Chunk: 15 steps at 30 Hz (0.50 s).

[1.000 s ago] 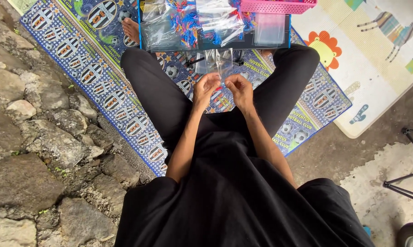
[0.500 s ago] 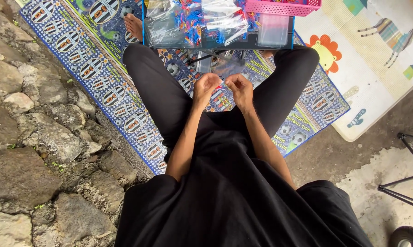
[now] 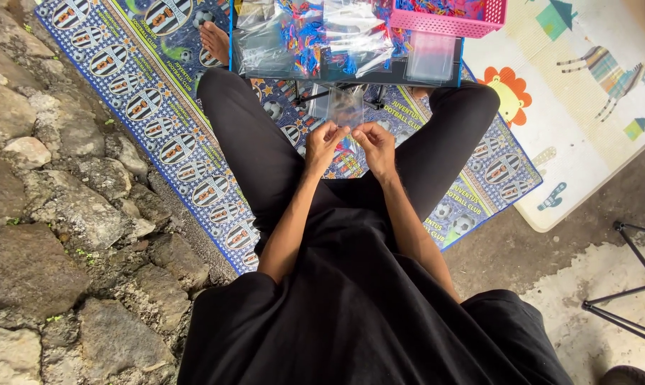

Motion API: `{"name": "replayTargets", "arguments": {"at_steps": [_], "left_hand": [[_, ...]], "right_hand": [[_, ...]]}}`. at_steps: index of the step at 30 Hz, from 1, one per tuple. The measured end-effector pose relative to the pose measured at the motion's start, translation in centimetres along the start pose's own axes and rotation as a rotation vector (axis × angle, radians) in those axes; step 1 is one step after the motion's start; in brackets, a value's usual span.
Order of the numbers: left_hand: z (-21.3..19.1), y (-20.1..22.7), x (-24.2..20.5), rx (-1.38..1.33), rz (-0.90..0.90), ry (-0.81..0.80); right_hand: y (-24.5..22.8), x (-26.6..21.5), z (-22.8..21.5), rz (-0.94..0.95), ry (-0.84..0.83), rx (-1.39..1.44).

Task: The person is sitting on a mat, sorting various small hair accessories from a pink basket and placing them into small, clear plastic bags.

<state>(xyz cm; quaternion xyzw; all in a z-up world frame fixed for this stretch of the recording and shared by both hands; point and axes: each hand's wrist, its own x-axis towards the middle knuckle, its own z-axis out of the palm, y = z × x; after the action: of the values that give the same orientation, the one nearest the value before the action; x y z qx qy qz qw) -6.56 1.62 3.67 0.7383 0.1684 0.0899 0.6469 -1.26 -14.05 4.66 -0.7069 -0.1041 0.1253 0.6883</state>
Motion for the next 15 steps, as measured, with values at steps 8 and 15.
{"name": "replayTargets", "arguments": {"at_steps": [8,15], "left_hand": [[-0.1,0.6,-0.1,-0.029,0.081,-0.093],[-0.2,2.3,-0.5,0.025,0.050,-0.040]], "right_hand": [[0.1,0.0,0.1,0.008,0.069,0.019],[-0.1,0.1,0.1,0.029,0.039,0.039]]}}
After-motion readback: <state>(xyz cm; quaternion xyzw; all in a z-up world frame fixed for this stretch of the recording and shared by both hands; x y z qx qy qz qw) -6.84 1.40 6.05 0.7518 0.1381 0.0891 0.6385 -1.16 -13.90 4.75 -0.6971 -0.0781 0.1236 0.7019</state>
